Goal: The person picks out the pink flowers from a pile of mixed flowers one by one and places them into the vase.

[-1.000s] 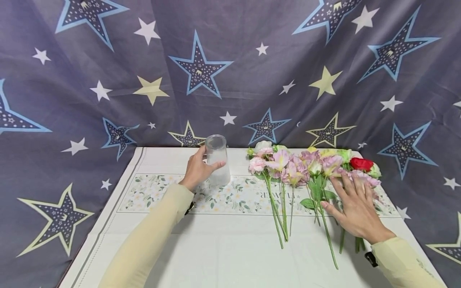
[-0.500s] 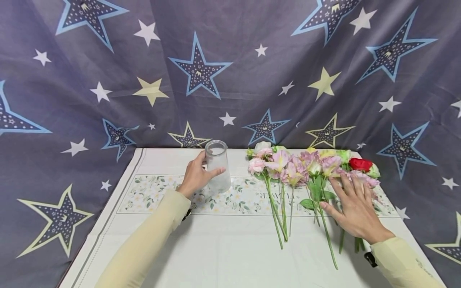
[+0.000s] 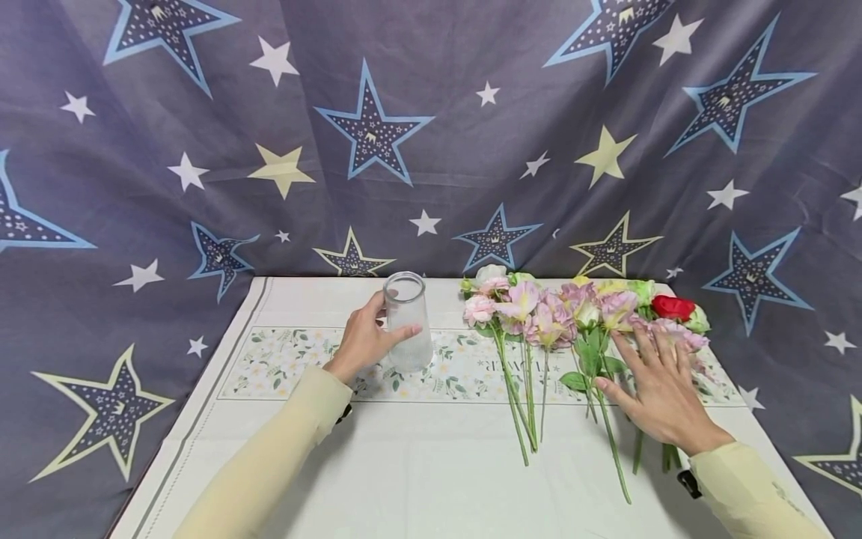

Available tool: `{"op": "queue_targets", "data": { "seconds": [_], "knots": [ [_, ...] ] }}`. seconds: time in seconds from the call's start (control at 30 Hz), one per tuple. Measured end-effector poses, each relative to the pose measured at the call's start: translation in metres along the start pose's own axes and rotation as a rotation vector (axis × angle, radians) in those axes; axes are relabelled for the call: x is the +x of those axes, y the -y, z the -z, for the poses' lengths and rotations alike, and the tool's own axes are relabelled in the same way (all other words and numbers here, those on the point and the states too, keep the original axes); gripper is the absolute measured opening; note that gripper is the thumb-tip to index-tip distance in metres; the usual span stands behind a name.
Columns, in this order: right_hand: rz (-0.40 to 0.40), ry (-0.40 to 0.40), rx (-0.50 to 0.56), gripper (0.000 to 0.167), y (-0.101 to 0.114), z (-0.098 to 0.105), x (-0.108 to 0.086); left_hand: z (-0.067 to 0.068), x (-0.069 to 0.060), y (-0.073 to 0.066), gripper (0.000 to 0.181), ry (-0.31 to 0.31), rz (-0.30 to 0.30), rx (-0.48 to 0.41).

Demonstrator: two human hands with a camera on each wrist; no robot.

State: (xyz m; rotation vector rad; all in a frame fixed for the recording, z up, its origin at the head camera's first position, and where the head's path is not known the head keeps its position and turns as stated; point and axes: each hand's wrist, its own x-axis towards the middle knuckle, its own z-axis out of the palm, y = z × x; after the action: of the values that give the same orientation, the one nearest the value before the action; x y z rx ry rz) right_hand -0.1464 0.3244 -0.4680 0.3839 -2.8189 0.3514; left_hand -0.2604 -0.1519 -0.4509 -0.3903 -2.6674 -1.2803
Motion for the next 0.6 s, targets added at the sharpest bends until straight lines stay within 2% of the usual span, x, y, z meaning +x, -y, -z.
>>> {"op": "queue_targets", "data": {
  "seconds": [0.3,0.6],
  "knots": [
    [0.003,0.004,0.000,0.085,0.0009,-0.0006,0.0017,0.0002,-0.0044,0.0007,0.070,0.007,-0.025,0.008],
    [-0.013,0.014,0.006,0.085,0.0001,-0.0015,0.0017,0.0003,-0.0053,-0.0004,0.070,0.016,-0.018,-0.001]
  ]
}}
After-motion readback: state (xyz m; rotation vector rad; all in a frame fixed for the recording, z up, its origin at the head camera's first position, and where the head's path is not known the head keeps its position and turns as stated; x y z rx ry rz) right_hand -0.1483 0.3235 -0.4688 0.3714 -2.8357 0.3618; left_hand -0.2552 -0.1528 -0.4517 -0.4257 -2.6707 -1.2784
